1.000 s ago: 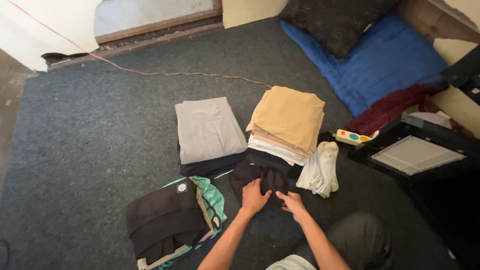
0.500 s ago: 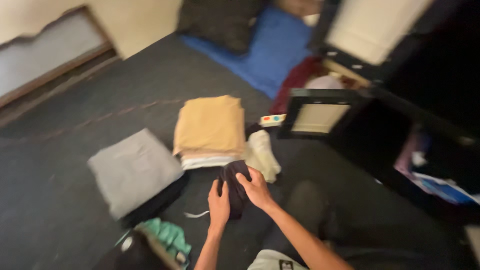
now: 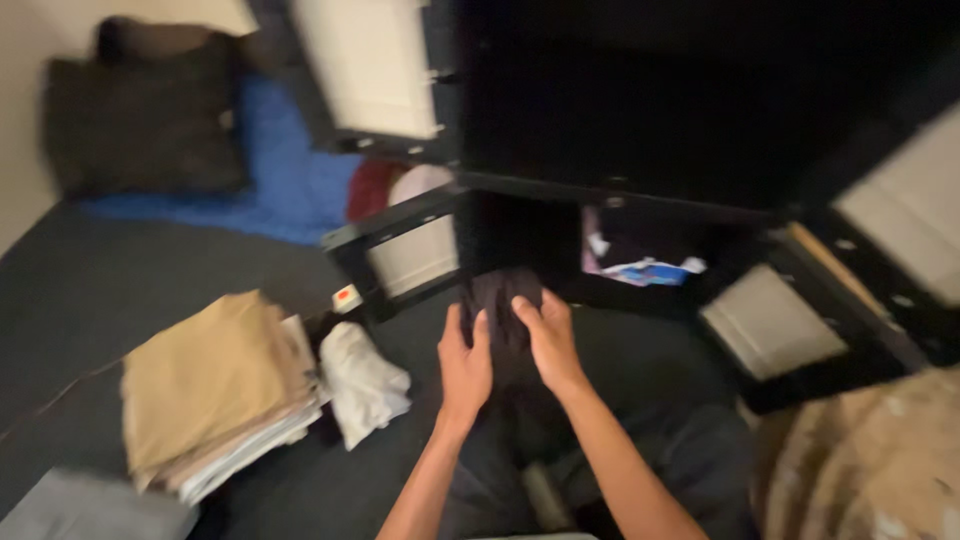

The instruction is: The person folds a blue t-shirt, a white garment, and a black garment by hand and places them inside a storage cabinet one at a time.

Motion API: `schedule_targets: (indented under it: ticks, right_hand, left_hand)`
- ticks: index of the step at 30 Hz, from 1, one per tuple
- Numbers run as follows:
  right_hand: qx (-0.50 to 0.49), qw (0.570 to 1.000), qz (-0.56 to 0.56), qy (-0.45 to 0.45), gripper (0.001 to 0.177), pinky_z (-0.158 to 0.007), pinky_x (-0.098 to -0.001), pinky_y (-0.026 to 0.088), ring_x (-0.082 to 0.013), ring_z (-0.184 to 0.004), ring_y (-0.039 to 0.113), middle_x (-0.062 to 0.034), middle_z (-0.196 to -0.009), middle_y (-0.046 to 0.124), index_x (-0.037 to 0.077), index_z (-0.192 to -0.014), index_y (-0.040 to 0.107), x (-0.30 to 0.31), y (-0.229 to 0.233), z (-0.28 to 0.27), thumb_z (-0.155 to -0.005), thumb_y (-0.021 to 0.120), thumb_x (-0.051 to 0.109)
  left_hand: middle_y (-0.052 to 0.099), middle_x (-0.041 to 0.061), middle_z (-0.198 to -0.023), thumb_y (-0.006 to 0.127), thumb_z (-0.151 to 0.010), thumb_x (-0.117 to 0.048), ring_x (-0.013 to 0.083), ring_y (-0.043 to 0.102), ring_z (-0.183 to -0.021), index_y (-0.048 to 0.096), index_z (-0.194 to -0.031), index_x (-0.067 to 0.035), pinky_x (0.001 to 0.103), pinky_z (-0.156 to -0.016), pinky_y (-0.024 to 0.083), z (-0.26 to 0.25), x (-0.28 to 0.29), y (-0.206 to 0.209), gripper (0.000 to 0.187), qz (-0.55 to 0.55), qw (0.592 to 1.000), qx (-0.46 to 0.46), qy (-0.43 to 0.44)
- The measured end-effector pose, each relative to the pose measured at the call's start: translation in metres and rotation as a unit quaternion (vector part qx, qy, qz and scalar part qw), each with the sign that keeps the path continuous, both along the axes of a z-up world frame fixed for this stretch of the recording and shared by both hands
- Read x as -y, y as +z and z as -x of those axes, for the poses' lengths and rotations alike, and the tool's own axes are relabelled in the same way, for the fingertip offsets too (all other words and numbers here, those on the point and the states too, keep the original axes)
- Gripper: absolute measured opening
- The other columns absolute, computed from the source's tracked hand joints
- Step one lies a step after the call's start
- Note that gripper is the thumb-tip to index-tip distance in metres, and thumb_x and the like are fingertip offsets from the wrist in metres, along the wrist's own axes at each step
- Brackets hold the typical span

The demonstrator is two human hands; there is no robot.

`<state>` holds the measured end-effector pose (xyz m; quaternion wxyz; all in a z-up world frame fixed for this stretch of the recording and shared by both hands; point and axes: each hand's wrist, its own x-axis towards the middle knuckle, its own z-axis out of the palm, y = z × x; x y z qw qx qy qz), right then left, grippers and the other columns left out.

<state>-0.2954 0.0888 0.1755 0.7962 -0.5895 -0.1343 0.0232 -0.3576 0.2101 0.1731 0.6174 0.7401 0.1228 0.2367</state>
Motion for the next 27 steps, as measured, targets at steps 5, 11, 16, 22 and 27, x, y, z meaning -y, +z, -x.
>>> schedule_targets:
  ticks: [5,11,16,22,27]
  right_hand:
    - [0.022,0.994,0.059,-0.089,0.023,-0.083,-0.0271,0.054,-0.01,-0.092,0.066,-0.0043,-0.104,0.073,-0.003,-0.114,0.069,0.086,-0.006,-0.038,-0.099,0.062,0.013]
    - [0.102,0.964,0.196,-0.15,0.029,-0.084,-0.0301,0.053,-0.0145,-0.094,0.066,-0.0095,-0.105,0.074,-0.004,-0.12,0.067,0.146,0.0,-0.052,-0.099,0.065,0.016]
    - [0.136,0.923,0.312,-0.182,0.035,-0.087,-0.0348,0.055,-0.0266,-0.101,0.073,-0.0186,-0.11,0.076,-0.004,-0.123,0.066,0.172,-0.008,-0.057,-0.096,0.066,0.017]
    - [0.16,0.867,0.451,-0.137,0.032,-0.09,-0.0426,0.055,-0.0409,-0.108,0.068,-0.0242,-0.114,0.071,-0.003,-0.119,0.069,0.196,-0.027,-0.062,-0.093,0.068,0.015]
    - [0.162,0.862,0.48,0.011,0.022,-0.087,-0.0437,0.057,-0.0383,-0.101,0.071,-0.0184,-0.108,0.076,0.001,-0.107,0.073,0.186,-0.025,-0.058,-0.089,0.062,0.007]
  left_hand:
    - [0.071,0.034,-0.106,0.058,-0.102,-0.027,0.0435,0.073,-0.102,0.055,-0.133,0.012,0.044,-0.083,0.056,-0.062,0.077,-0.011,0.05,-0.063,0.995,0.041,-0.064]
    - [0.071,0.033,-0.102,0.05,-0.102,-0.031,0.0442,0.073,-0.095,0.05,-0.141,0.008,0.047,-0.08,0.056,-0.099,0.131,-0.031,0.055,-0.044,0.979,-0.075,-0.182]
    - [0.06,0.035,-0.132,0.055,-0.104,-0.033,0.0475,0.059,-0.123,0.043,-0.146,0.007,0.049,-0.103,0.047,-0.118,0.149,-0.064,0.06,-0.116,0.965,-0.034,-0.234]
    - [0.033,0.034,-0.154,0.076,-0.075,-0.018,0.0523,0.037,-0.141,0.029,-0.154,0.005,0.049,-0.115,0.035,-0.107,0.137,-0.032,0.095,-0.205,0.955,0.102,-0.189]
    - [0.042,0.027,-0.156,0.08,-0.067,-0.011,0.0471,0.039,-0.146,0.063,-0.135,-0.013,0.051,-0.12,0.027,-0.103,0.117,0.001,0.07,-0.39,0.858,0.208,-0.261]
